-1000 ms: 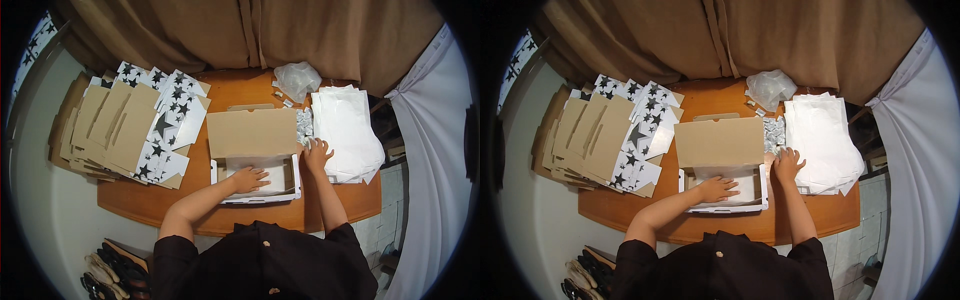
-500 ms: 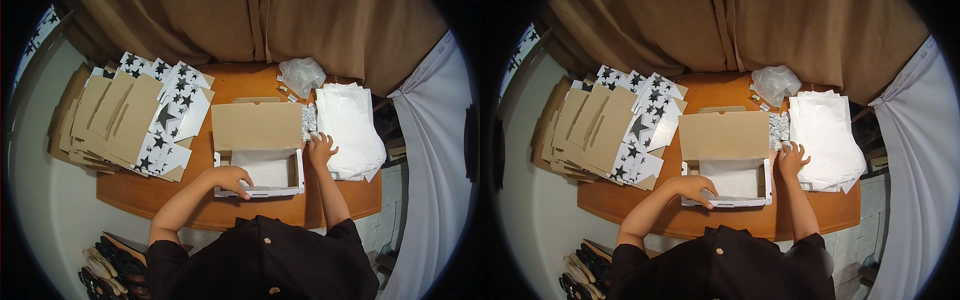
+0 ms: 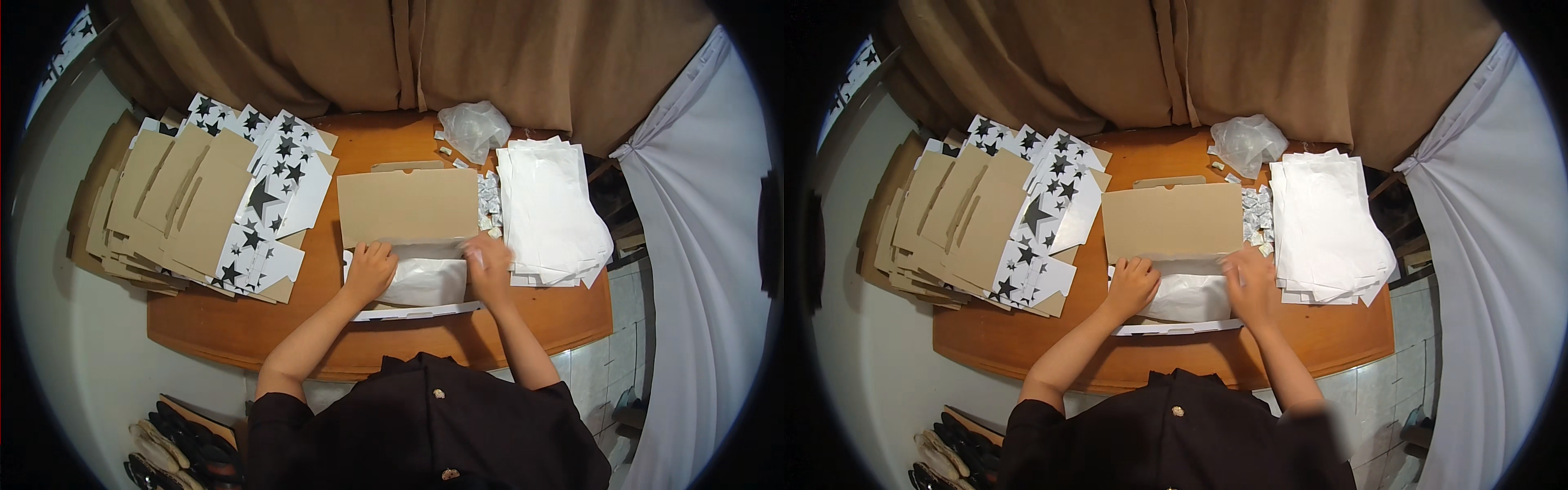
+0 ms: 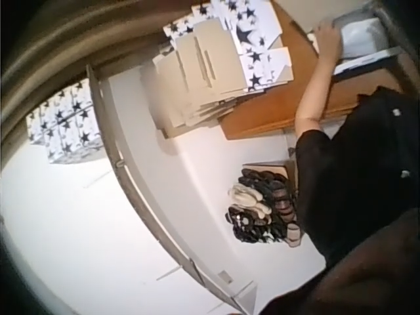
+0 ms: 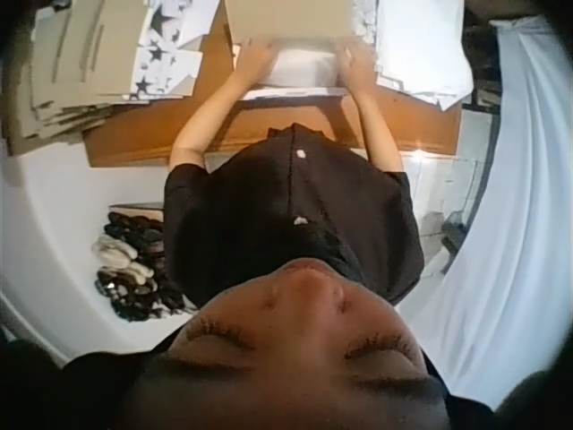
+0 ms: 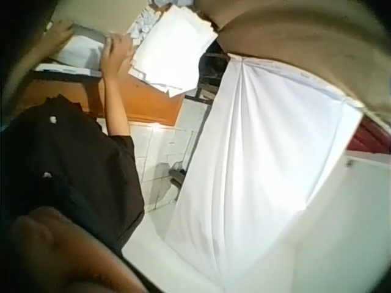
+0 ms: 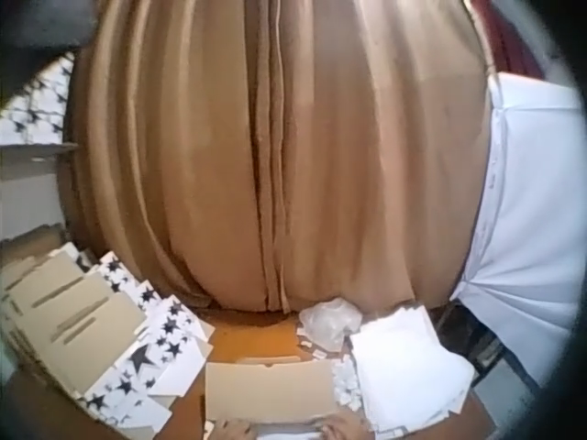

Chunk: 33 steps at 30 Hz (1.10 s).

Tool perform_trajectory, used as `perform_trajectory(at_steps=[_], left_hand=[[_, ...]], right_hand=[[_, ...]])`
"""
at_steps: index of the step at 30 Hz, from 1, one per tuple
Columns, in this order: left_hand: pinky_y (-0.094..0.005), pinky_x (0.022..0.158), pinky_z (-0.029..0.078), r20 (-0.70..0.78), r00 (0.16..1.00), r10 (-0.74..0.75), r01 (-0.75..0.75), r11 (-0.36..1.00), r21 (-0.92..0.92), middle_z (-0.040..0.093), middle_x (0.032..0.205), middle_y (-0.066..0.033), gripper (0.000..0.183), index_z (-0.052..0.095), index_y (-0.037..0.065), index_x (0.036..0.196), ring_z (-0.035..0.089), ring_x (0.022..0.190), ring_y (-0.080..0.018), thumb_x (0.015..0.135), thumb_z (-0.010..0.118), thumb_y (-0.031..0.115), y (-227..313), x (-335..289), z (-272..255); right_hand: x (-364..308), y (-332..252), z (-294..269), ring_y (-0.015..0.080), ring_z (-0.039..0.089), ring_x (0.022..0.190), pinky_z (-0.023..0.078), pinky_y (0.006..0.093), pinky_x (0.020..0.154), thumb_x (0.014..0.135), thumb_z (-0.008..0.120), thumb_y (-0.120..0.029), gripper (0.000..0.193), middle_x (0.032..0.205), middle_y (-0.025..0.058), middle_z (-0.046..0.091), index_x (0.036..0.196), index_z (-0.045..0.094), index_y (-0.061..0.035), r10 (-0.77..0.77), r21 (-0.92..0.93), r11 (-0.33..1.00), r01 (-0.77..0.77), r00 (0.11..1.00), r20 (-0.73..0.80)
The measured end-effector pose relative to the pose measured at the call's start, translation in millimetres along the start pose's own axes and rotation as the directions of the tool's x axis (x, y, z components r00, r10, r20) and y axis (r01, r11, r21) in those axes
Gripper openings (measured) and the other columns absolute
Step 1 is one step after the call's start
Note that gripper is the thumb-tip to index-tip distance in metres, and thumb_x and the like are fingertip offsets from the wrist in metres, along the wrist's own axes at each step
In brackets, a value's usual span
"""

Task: Folding flat cardboard pieces into shoe boxes with star patterns, inserting tissue paper, and stacking the completed boxes on a shelf.

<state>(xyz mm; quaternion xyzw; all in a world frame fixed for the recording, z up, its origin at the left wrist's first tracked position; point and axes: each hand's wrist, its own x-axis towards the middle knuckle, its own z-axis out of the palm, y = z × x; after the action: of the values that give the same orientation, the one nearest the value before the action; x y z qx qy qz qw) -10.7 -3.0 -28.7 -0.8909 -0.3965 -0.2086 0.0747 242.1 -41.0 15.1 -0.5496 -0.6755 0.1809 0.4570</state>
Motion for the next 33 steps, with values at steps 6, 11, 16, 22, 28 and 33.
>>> perform_trajectory(at_steps=[6, 11, 16, 22, 28, 33], left_hand=[[-0.0380, 0.075, 0.031, 0.013, 1.000, -0.002, 0.001, 0.997, 0.081, 0.051, 0.083, -0.0032, 0.012, 0.061, 0.013, 0.083, 0.050, 0.085, -0.0193, 0.073, 0.064, 0.019, -5.0, 2.3, 13.9], [-0.0422, 0.092, 0.021, -0.295, 0.955, 0.020, 0.040, 0.979, 0.198, 0.056, 0.091, 0.0004, 0.037, 0.059, 0.019, 0.114, 0.052, 0.096, -0.0155, 0.078, 0.055, 0.013, 4.8, 19.0, -6.9], [-0.0465, 0.091, 0.026, -0.089, 0.996, -0.009, 0.008, 1.000, -0.021, 0.057, 0.085, 0.0041, 0.023, 0.063, 0.019, 0.097, 0.054, 0.087, -0.0122, 0.077, 0.055, 0.011, -3.9, 7.9, -4.6], [-0.0459, 0.085, 0.033, -0.099, 0.974, 0.205, -0.216, 0.970, -0.115, 0.058, 0.082, 0.0045, 0.014, 0.064, 0.018, 0.083, 0.055, 0.083, -0.0137, 0.070, 0.068, 0.016, -5.0, -16.1, -14.3], [-0.0383, 0.085, 0.036, 0.028, 0.994, 0.109, -0.093, 0.936, -0.340, 0.057, 0.098, -0.0056, 0.047, 0.058, 0.015, 0.110, 0.054, 0.093, -0.0226, 0.066, 0.073, 0.017, -0.9, -11.4, -32.7], [-0.0363, 0.079, 0.038, 0.008, 0.999, 0.051, -0.050, 0.992, -0.118, 0.054, 0.105, -0.0080, 0.070, 0.047, 0.013, 0.127, 0.054, 0.094, -0.0229, 0.062, 0.074, 0.015, -8.0, -1.2, -9.3]], right_hand=[[-35.9, -4.6, 42.0, 0.0225, 0.050, 0.114, 0.018, 0.0612, 0.100, 0.086, 0.055, -0.023, 0.018, 0.112, 0.0043, 0.061, 0.096, 0.066, -0.0118, 0.032, -0.197, 0.978, 0.067, 0.887, 0.460], [-45.5, 4.3, 55.4, 0.0248, 0.050, 0.116, 0.012, 0.0666, 0.100, 0.087, 0.053, -0.023, 0.017, 0.115, 0.0027, 0.060, 0.091, 0.065, -0.0120, 0.048, -0.320, 0.939, 0.123, 0.877, 0.479], [-46.9, 4.6, 57.9, 0.0266, 0.050, 0.116, 0.007, 0.0701, 0.100, 0.085, 0.054, -0.021, 0.015, 0.108, 0.0015, 0.062, 0.086, 0.065, -0.0114, 0.119, -0.381, 0.919, 0.102, 0.849, 0.515], [-54.1, -2.4, 57.2, 0.0220, 0.052, 0.100, 0.020, 0.0604, 0.092, 0.076, 0.058, -0.018, 0.008, 0.097, 0.0028, 0.061, 0.077, 0.064, -0.0138, -0.007, -0.492, 0.859, 0.140, 0.965, 0.264], [-67.3, -12.8, 48.7, 0.0201, 0.047, 0.101, 0.022, 0.0479, 0.084, 0.071, 0.063, -0.018, 0.010, 0.100, -0.0013, 0.057, 0.080, 0.066, -0.0199, -0.151, -0.463, 0.881, 0.096, 0.985, -0.083], [-54.6, -15.9, 53.0, 0.0232, 0.040, 0.115, 0.018, 0.0505, 0.090, 0.075, 0.063, -0.019, 0.010, 0.115, -0.0001, 0.054, 0.084, 0.067, -0.0214, -0.172, -0.500, 0.854, 0.144, 0.985, -0.011]])
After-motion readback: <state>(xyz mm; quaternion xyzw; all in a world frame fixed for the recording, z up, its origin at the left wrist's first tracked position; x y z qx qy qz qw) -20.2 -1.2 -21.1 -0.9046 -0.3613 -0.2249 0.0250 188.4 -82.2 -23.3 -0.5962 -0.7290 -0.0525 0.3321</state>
